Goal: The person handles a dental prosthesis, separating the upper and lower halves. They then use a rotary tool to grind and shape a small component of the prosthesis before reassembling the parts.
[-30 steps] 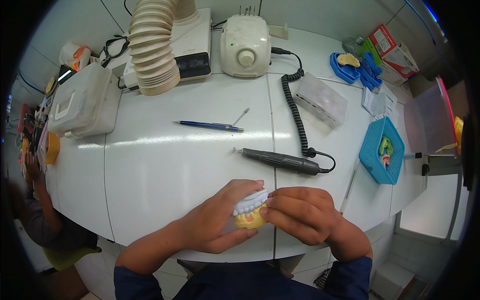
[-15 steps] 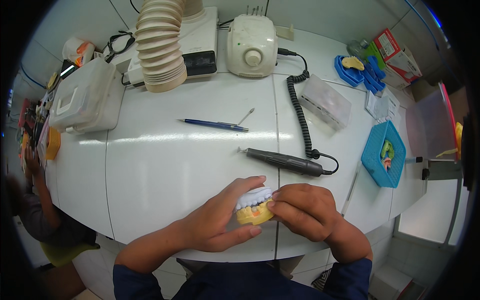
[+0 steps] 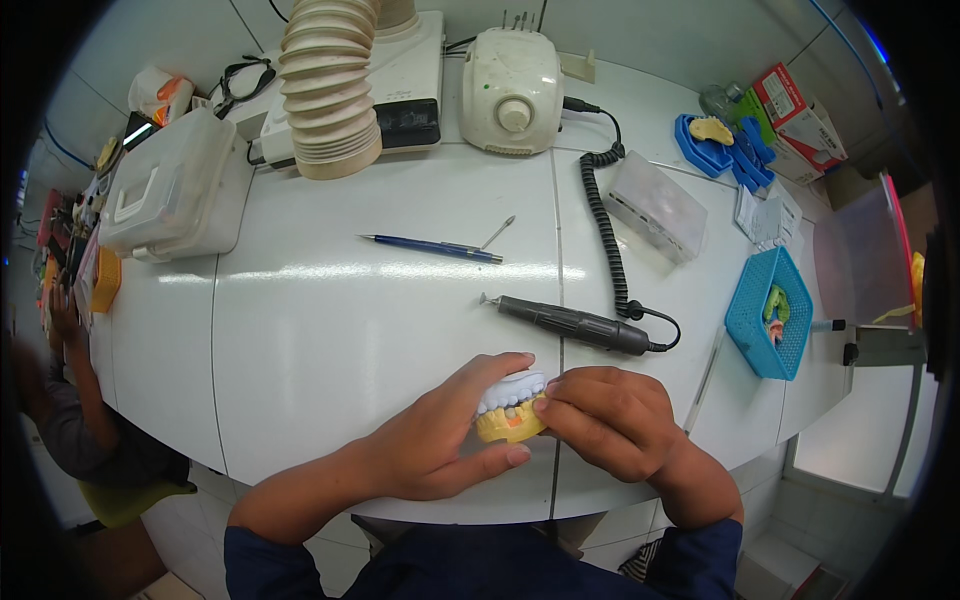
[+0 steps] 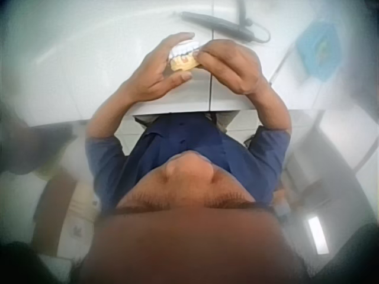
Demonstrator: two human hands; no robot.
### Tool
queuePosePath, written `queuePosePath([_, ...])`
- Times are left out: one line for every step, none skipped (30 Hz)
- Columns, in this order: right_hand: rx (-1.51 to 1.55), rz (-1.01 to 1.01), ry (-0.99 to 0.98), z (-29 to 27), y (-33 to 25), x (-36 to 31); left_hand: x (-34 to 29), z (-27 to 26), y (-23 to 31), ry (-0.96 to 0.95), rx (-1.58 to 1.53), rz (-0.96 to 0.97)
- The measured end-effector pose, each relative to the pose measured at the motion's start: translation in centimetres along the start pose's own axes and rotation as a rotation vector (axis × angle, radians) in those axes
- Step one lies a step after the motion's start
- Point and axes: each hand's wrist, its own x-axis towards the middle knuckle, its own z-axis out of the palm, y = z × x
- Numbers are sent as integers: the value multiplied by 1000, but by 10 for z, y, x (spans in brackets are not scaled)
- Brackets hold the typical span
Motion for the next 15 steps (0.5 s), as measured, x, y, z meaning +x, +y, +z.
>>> queuePosePath([-2,1,-2,0,0,0,0,0,0,1,4,-6])
queuePosePath([-4,3,-4,0,-1,0,0,0,-1,1,8,-12])
queuePosePath([-6,3,-2,1,0,0,0,1,-1,2,3,-20])
queuePosePath([-8,2,0,1,0,-1,0,1,-1,3,-1,-28])
queuePosePath([-10,2,2,2,0,-1,0,1,0,4,-5,-36])
queuePosePath([-14,-3,-2,1,0,-1,0,0,0,-1,9,-33])
queuePosePath([-18,-7,-6,0,0,0,2,0,1,-7,22,-30])
queuePosePath([-23,-11,-11,0,0,1,3,-1,2,-13,35,-26])
queuePosePath([-22,-10,-8,0,0,1,2,-1,2,-9,31,-31])
queuePosePath([-21,-8,-6,1,0,0,2,-1,2,-6,26,-35])
queuePosePath([-21,-6,-4,2,0,-1,1,-1,2,-4,21,-40])
queuePosePath([-22,-3,-4,2,0,-1,1,0,3,-4,18,-43])
queuePosePath([-24,0,-4,2,0,-1,1,0,3,-5,16,-46])
queuePosePath([-25,3,-4,2,-1,-1,1,0,3,-6,13,-49])
queuePosePath([-23,3,-2,2,-1,-1,1,-1,4,-7,14,-51])
